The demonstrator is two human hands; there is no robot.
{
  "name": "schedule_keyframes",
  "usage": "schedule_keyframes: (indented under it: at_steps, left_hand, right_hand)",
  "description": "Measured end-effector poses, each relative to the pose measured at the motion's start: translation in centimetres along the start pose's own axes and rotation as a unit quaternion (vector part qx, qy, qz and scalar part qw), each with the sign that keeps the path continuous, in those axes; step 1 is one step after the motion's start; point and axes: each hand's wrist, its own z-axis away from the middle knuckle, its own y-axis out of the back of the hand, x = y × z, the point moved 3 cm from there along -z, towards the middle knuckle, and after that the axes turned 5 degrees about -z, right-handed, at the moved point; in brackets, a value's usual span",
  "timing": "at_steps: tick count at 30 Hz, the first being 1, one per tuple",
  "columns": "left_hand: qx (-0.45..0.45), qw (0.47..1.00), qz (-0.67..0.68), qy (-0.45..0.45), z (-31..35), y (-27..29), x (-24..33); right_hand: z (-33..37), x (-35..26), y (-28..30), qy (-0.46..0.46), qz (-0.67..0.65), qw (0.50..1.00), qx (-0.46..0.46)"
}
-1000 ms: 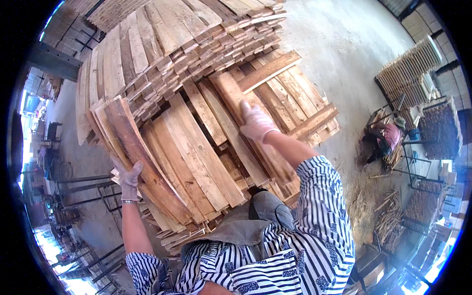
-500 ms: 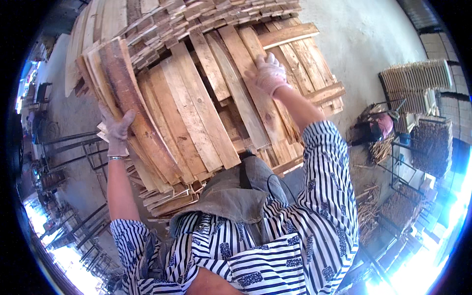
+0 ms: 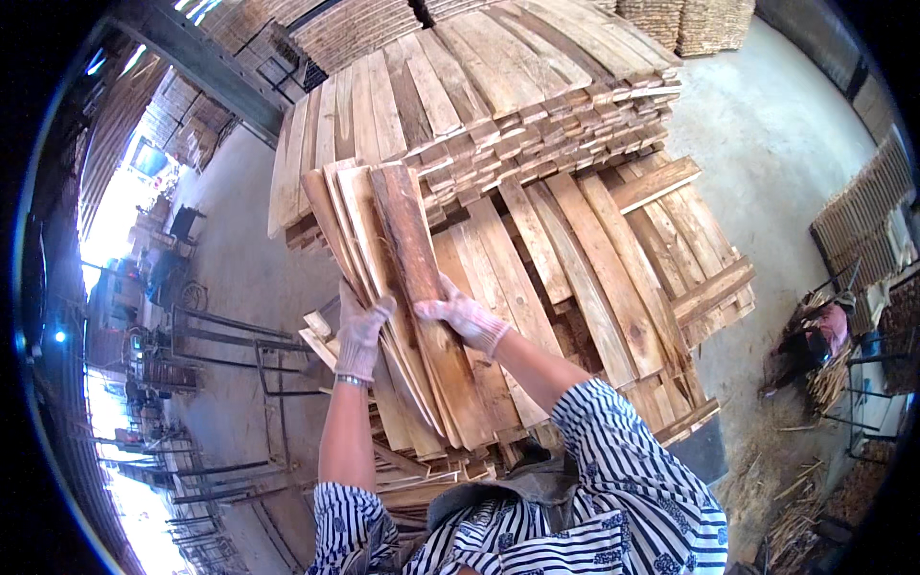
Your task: The person picks up several wooden planks from one stack and places them onto a large organized pile of planks, arranging them to be flush with the rest of the stack.
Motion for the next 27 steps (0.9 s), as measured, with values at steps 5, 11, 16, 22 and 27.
schedule_keyframes:
  at_steps: [5,11,16,22,27]
  left_hand:
    - [-0.109,0.987,0.085,0.085,2.2,-6.9,3.3]
    - [-0.065,0.974,-0.017,0.217,5.4,-12.4,3.6]
    - [-0.065,0.977,0.054,0.196,7.6,-13.0,-0.5]
    - [-0.059,0.978,-0.034,0.197,8.5,-15.9,-3.7]
    - [-0.021,0.960,-0.130,0.248,8.1,-16.4,-5.3]
  right_hand:
    - [6.8,-4.9,0.7,0.028,0.036,0.998,0.031]
    - [12.4,-11.5,4.3,-0.010,0.179,0.969,0.170]
    - [16.2,-19.7,10.2,-0.089,0.582,0.749,0.302]
    - [19.2,-18.0,17.9,-0.166,0.718,0.578,0.351]
    - [18.8,-18.6,21.9,-0.137,0.679,0.646,0.322]
